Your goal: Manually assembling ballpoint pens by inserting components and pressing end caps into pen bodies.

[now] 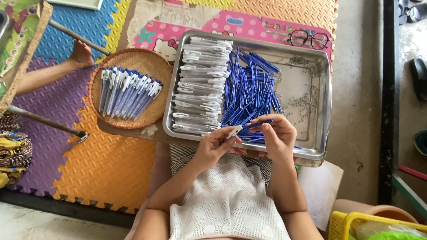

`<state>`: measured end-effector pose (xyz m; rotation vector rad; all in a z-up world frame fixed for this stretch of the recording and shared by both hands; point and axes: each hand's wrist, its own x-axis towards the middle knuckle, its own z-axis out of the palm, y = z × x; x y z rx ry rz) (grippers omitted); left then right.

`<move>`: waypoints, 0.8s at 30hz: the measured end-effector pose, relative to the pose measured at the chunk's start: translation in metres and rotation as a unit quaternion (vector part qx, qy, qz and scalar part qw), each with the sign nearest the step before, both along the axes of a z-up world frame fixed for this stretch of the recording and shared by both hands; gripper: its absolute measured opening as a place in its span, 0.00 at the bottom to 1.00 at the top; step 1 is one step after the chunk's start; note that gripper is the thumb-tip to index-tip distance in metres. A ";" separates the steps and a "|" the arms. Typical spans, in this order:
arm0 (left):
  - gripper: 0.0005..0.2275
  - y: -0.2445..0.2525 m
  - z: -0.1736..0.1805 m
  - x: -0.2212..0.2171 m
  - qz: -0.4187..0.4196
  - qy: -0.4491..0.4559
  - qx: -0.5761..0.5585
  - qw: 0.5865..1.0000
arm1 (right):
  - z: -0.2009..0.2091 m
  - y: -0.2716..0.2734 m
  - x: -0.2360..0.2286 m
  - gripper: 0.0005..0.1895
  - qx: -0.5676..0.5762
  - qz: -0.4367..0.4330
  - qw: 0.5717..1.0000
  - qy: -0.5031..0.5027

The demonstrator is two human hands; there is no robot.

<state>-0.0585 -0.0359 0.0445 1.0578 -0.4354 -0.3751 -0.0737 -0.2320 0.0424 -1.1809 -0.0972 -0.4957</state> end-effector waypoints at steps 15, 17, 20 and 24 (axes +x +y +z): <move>0.21 0.007 0.015 0.017 -0.051 -0.083 0.087 0.991 | 0.033 -0.011 0.003 0.12 -0.110 0.036 0.993 0.020; 0.19 0.007 0.020 0.021 -0.055 -0.095 0.082 0.991 | 0.045 -0.013 0.006 0.11 -0.127 0.040 0.991 0.012; 0.18 0.006 0.027 0.023 -0.059 -0.114 0.080 0.988 | 0.064 -0.011 0.010 0.10 -0.162 0.046 0.986 -0.003; 0.18 0.002 0.025 0.025 -0.069 -0.126 0.062 0.988 | 0.084 -0.012 0.012 0.09 -0.184 0.052 0.982 -0.010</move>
